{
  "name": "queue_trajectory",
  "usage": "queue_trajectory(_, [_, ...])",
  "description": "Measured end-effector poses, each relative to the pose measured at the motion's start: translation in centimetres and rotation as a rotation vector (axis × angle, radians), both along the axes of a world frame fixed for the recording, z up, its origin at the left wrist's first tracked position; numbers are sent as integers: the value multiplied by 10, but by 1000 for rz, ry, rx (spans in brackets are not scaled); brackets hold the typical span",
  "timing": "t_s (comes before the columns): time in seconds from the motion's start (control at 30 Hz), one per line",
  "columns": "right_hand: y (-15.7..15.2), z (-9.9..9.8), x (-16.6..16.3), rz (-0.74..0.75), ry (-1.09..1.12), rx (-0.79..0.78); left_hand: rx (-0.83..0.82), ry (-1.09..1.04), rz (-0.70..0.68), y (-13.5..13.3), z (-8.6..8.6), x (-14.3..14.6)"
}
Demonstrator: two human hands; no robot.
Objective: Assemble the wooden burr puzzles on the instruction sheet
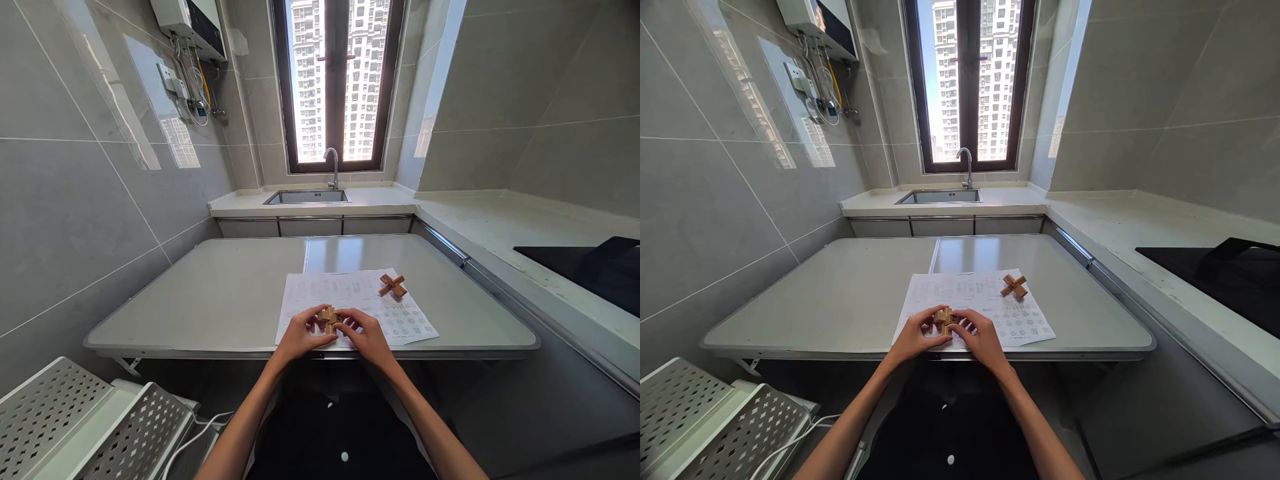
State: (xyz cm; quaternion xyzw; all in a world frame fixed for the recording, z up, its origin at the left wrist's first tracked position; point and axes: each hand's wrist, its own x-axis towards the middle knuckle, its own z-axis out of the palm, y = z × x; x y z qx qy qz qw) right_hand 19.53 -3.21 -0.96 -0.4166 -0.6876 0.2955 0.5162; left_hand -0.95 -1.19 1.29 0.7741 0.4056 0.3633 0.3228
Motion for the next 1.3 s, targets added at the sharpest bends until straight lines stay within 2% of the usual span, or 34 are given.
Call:
queue_trajectory(0.13, [3, -2, -1, -44, 7, -39, -65, -105, 11, 3, -1, -4])
queue_trajectory(0.27, [6, -5, -2, -13, -36, -47, -133, -171, -49, 3, 2, -6])
queue_trajectory(0.73, [9, 2, 4, 122, -111, -100, -169, -169, -160, 3, 1, -9])
queue_trajectory(0.9, [11, 1, 4, 110, -89, -128, -161, -167, -119, 5, -1, -9])
queue_trajectory(1.0, [15, -1, 5, 47, -49, -126, -161, -162, -73, 6, -4, -9])
queue_trajectory(1.07, [20, -5, 9, -46, -19, -149, -147, -179, -63, 8, -5, -9])
queue_trajectory(1.2, [34, -18, 36, -313, 37, -286, -118, -198, -66, 8, -5, -7])
queue_trajectory(1.3, [42, -23, 61, -529, -73, -337, -129, -153, -62, 7, -2, -7])
